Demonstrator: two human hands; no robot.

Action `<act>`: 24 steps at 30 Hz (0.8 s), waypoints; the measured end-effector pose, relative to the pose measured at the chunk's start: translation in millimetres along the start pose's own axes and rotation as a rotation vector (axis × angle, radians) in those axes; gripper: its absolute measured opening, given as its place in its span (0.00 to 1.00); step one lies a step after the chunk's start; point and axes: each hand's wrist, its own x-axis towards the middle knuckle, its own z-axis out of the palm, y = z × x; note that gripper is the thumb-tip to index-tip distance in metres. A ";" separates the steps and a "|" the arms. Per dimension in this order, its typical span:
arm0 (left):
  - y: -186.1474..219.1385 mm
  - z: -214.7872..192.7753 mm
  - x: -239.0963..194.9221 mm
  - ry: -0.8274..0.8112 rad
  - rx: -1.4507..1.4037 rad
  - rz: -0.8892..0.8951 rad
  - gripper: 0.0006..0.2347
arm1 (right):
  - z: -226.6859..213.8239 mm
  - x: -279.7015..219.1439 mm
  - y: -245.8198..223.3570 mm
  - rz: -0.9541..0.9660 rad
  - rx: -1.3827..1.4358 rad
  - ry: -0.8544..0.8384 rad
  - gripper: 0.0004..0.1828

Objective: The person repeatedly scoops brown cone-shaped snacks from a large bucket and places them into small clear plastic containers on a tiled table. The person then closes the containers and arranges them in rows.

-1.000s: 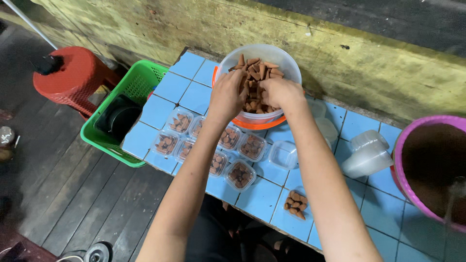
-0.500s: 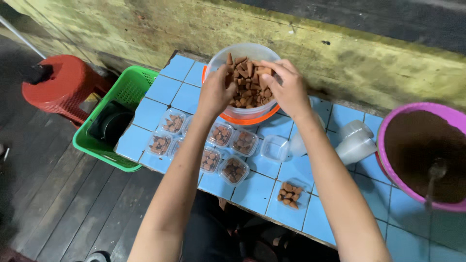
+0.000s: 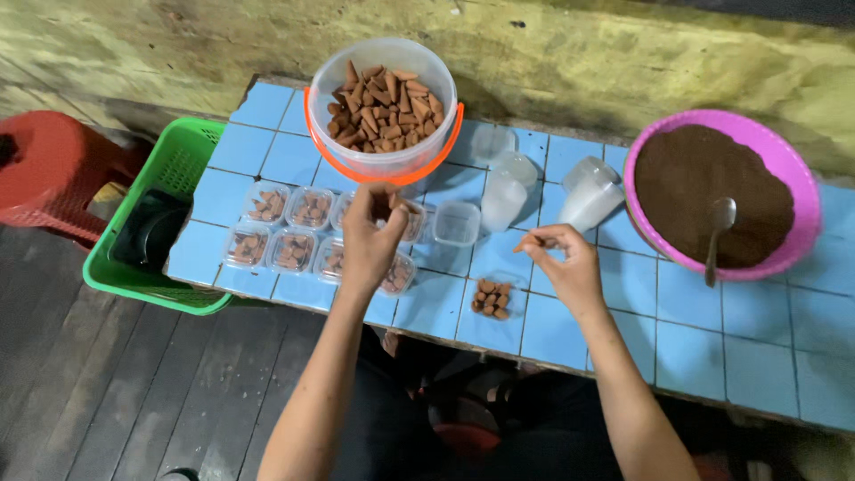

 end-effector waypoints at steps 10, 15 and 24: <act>-58.4 44.9 -125.5 -0.219 -0.031 -0.325 0.08 | -2.3 -67.4 7.4 0.189 -0.255 -0.057 0.12; -55.7 48.3 -144.4 -0.278 0.018 -0.372 0.07 | 3.6 -73.3 10.7 0.164 -0.407 -0.122 0.11; -28.9 51.5 -131.0 -0.362 0.189 -0.141 0.05 | 17.7 -77.6 49.7 -0.059 -0.570 -0.084 0.10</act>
